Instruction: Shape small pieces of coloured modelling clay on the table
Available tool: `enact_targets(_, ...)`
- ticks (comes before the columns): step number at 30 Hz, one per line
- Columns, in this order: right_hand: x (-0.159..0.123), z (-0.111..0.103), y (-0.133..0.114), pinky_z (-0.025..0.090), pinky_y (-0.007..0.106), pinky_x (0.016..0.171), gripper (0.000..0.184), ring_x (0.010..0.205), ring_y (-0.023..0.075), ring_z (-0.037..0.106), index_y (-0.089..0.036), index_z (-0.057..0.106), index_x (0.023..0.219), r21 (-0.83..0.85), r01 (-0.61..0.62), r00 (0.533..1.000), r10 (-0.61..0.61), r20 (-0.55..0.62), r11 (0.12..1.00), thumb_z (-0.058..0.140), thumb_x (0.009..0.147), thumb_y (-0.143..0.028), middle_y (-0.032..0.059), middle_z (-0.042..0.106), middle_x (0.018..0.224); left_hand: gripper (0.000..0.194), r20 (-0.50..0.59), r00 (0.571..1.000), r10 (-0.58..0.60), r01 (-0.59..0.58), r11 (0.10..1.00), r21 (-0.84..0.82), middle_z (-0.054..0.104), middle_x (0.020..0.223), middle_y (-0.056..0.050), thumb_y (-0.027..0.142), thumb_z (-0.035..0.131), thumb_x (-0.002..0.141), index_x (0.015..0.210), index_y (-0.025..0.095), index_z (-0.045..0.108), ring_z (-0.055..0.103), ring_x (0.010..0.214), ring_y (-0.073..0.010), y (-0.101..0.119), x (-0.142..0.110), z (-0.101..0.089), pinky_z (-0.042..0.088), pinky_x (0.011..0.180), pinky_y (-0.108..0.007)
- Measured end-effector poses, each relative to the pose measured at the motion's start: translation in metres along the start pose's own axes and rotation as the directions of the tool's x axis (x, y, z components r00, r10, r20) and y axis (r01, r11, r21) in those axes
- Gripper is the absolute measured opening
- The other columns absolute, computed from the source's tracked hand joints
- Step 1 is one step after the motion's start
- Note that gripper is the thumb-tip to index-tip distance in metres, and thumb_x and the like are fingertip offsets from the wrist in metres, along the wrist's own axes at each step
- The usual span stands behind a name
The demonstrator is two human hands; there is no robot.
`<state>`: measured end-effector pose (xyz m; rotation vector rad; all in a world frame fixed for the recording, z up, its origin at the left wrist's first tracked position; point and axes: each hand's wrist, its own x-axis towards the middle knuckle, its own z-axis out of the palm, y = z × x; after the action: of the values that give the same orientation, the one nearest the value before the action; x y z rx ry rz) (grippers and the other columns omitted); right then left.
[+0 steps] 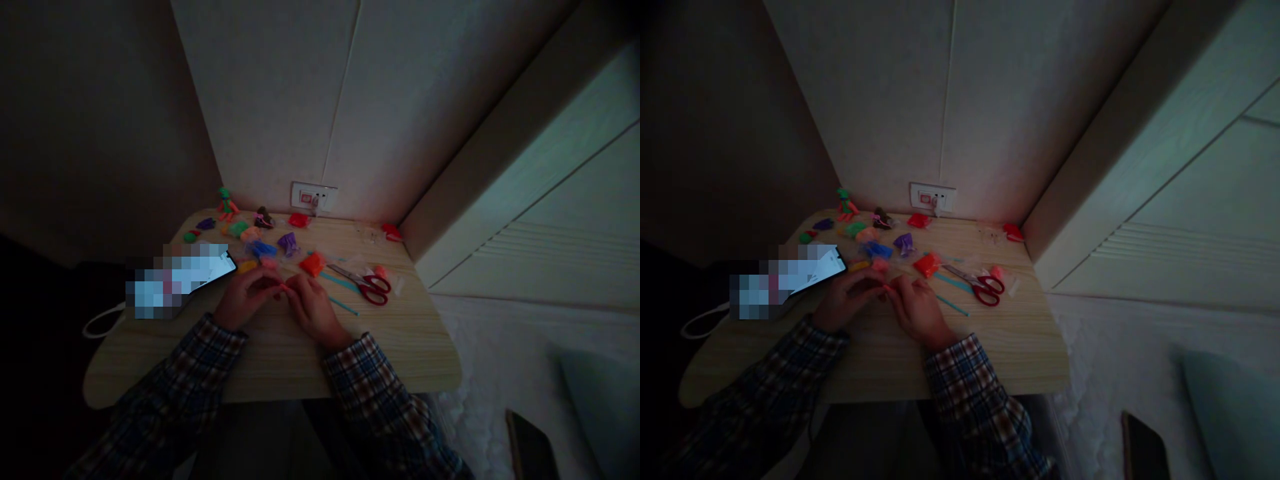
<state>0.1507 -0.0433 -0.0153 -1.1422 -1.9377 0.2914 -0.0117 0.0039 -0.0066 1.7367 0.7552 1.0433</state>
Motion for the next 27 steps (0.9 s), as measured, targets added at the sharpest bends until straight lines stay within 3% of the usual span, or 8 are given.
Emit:
enact_targets(13,0.0,0.004,0.003,0.049,0.032,0.069,0.026,0.072,0.0173,0.059,-0.02,0.055,0.095,-0.02,-0.021,1.0,0.021,0.014,1.0,0.032,0.097,-0.032,0.0065,0.067,0.084,0.016,-0.032,0.999,0.039,-0.035,0.994,0.108,0.066,0.081,-0.002,0.032,0.065,0.08,0.082,0.017,0.062,0.064,0.061,-0.0137,0.001,-0.004,0.001,0.055,0.06,-0.026)
enact_targets(23,-0.003,0.005,0.001,0.049,0.034,0.071,0.02,0.075,0.0183,0.059,-0.023,0.054,0.095,0.005,-0.041,0.998,0.04,0.04,0.999,0.036,0.095,-0.032,0.0055,0.066,0.087,0.018,-0.048,0.981,0.188,-0.169,0.949,0.267,0.066,0.078,-0.004,0.034,0.066,0.079,0.074,0.017,0.064,0.062,0.073,-0.0169,0.012,-0.002,-0.004,0.052,0.063,-0.026)
enact_targets(27,-0.004,0.005,0.002,0.047,0.032,0.069,0.023,0.073,0.0175,0.059,-0.022,0.055,0.093,-0.001,-0.047,0.998,0.047,0.04,0.999,0.036,0.096,-0.034,0.0046,0.065,0.083,0.015,-0.045,0.976,0.211,-0.193,0.946,0.26,0.066,0.076,-0.003,0.031,0.064,0.081,0.076,0.017,0.065,0.061,0.067,-0.0143,0.012,-0.004,-0.002,0.051,0.062,-0.024)
